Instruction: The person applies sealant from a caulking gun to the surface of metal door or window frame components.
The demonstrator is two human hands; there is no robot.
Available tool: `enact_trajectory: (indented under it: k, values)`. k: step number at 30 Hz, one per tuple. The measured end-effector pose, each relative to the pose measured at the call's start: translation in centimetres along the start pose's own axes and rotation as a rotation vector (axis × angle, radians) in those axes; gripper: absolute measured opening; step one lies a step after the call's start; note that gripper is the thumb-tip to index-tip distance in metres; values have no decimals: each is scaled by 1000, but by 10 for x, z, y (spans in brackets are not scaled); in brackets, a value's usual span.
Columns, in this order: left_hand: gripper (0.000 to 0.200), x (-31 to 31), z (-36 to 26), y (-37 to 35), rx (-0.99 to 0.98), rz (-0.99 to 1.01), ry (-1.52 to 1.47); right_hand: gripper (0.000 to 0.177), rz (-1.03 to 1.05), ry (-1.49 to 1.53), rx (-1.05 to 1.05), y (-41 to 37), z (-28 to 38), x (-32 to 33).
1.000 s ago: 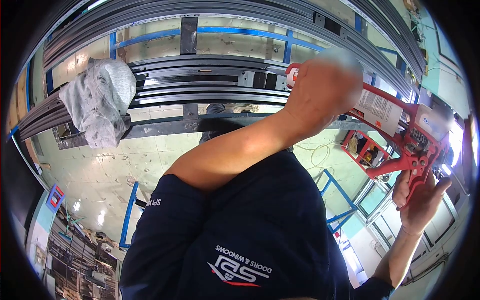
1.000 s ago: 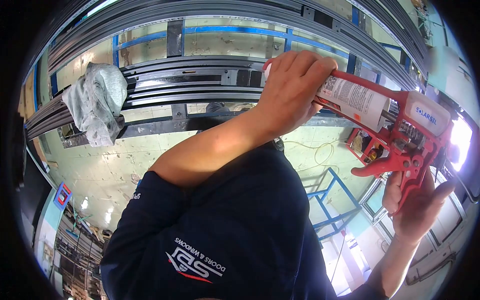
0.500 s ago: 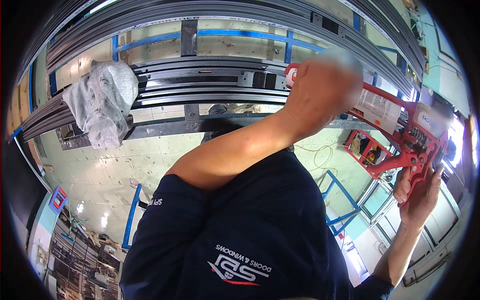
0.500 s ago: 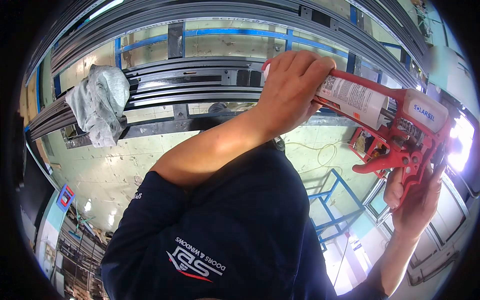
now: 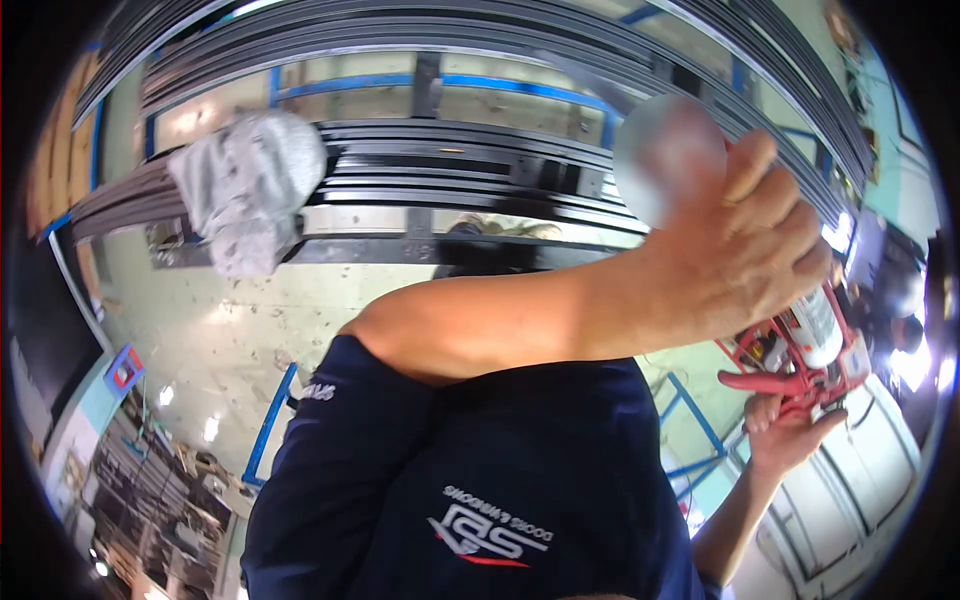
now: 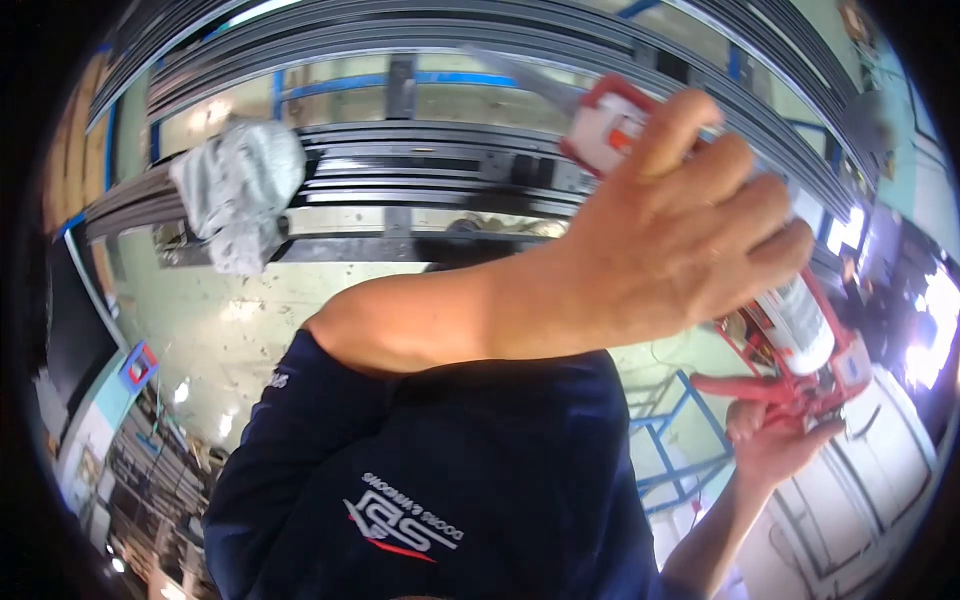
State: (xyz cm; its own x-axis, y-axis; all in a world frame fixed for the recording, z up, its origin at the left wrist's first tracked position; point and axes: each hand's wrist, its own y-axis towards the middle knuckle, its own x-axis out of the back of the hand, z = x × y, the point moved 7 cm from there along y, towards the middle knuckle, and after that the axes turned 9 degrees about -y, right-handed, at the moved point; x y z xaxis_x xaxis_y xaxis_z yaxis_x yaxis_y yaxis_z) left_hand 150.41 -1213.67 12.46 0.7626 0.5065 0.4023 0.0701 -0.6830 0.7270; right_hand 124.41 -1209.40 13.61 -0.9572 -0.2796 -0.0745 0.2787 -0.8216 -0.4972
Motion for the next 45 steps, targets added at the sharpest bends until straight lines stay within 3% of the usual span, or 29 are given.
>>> enact_trajectory:
  k: [2, 4, 5, 8, 10, 12, 14, 15, 16, 20, 22, 24, 28, 30, 31, 32, 34, 35, 39, 42, 45]
  values:
    - [8, 5, 1, -1, -10, 33, 22, 86, 147, 100, 49, -2, -14, -1]
    - [4, 14, 4, -6, -10, 57, 61, 83, 133, 161, 58, -5, -39, 0]
    - [4, 16, 4, -13, -8, 64, 66, 82, -140, 210, 18, -6, -54, 13]
    - [7, 26, 5, -30, -15, 125, 126, 87, -92, 204, -23, -3, -74, -1]
    - [12, 31, 10, -42, 16, 178, 201, 88, 108, 177, 6, 3, -77, -34]
    - [17, 38, 11, -53, 36, 190, 215, 82, 162, 109, -17, 10, -89, -45]
    - [23, 57, 14, -60, 66, 168, 231, 73, -88, -176, -147, 17, -124, -12]
    - [36, 66, 18, -64, 92, 249, 255, 67, -67, -101, -144, 21, -119, -29]
    - [36, 84, 17, -68, 86, 252, 263, 67, -62, -94, -140, 26, -129, -26]
    - [58, 175, 52, -120, 377, 129, 273, 65, -35, -334, -87, 38, -145, -42]
    - [57, 232, 85, -180, 592, -22, 482, 62, 36, -59, -167, 41, -138, -75]
    - [59, 270, 107, -225, 763, 15, 746, 59, 131, -20, -180, 45, -138, -88]
    - [50, 300, 145, -292, 911, 164, 866, 54, 101, -35, -198, 51, -140, -99]
    - [38, 306, 171, -326, 1271, 172, 503, 54, 145, -36, -175, 52, -136, -105]
    - [24, 305, 177, -332, 1275, -33, 160, 54, 156, -35, -172, 53, -133, -107]
    - [24, 306, 181, -338, 1277, -29, 160, 53, 167, -33, -168, 54, -131, -110]
    - [20, 300, 176, -331, 1406, -530, -515, 54, 148, -44, -200, 57, -133, -115]
    - [22, 291, 166, -317, 1390, -689, -674, 54, 145, -46, -212, 59, -135, -118]
    - [33, 273, 158, -310, 1411, -899, -971, 53, 316, 1, -271, 67, -140, -136]
    - [36, 265, 160, -321, 1402, -918, -1132, 48, 394, 28, -314, 71, -143, -152]
    - [33, 265, 164, -334, 1225, -865, -1417, 45, 395, 7, -371, 74, -155, -159]
